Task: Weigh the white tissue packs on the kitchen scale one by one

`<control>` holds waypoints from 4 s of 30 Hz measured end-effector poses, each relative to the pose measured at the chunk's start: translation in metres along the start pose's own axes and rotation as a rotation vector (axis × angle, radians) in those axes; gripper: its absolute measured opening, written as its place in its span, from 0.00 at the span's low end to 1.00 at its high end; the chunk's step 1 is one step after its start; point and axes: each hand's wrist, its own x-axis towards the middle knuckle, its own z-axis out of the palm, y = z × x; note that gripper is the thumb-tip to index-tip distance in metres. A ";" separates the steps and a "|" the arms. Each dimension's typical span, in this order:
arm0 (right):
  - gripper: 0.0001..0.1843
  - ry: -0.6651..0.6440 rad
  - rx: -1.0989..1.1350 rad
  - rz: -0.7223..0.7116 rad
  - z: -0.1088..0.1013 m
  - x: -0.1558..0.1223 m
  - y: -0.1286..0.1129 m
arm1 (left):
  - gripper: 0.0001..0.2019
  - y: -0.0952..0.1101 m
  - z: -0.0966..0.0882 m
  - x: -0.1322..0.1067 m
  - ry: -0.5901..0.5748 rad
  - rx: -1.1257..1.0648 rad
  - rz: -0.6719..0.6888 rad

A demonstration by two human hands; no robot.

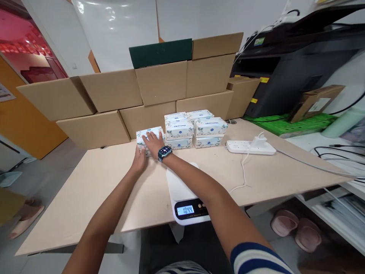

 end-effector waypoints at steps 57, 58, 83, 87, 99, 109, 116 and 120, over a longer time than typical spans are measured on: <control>0.41 0.080 -0.141 0.024 0.083 0.102 0.086 | 0.43 -0.030 0.014 -0.015 0.023 0.177 -0.251; 0.41 0.080 -0.139 0.023 0.085 0.104 0.089 | 0.43 -0.030 0.014 -0.016 0.023 0.181 -0.245; 0.52 -0.012 -0.178 0.035 0.088 0.126 0.097 | 0.39 -0.020 0.012 -0.018 -0.015 0.299 -0.265; 0.51 -0.005 -0.174 0.013 0.089 0.125 0.098 | 0.38 -0.022 0.013 -0.018 -0.020 0.314 -0.246; 0.54 -0.109 -0.185 0.130 0.057 0.120 0.063 | 0.37 -0.025 0.011 -0.017 0.002 0.309 -0.245; 0.41 0.424 0.287 0.114 -0.026 0.050 0.055 | 0.35 -0.005 0.007 -0.011 0.077 0.086 -0.158; 0.41 0.690 0.862 0.630 0.003 -0.067 0.136 | 0.38 0.050 0.065 0.030 -0.031 -0.017 -0.159; 0.43 0.710 0.998 0.694 0.027 -0.066 0.144 | 0.42 0.057 0.101 0.054 -0.038 -0.018 -0.230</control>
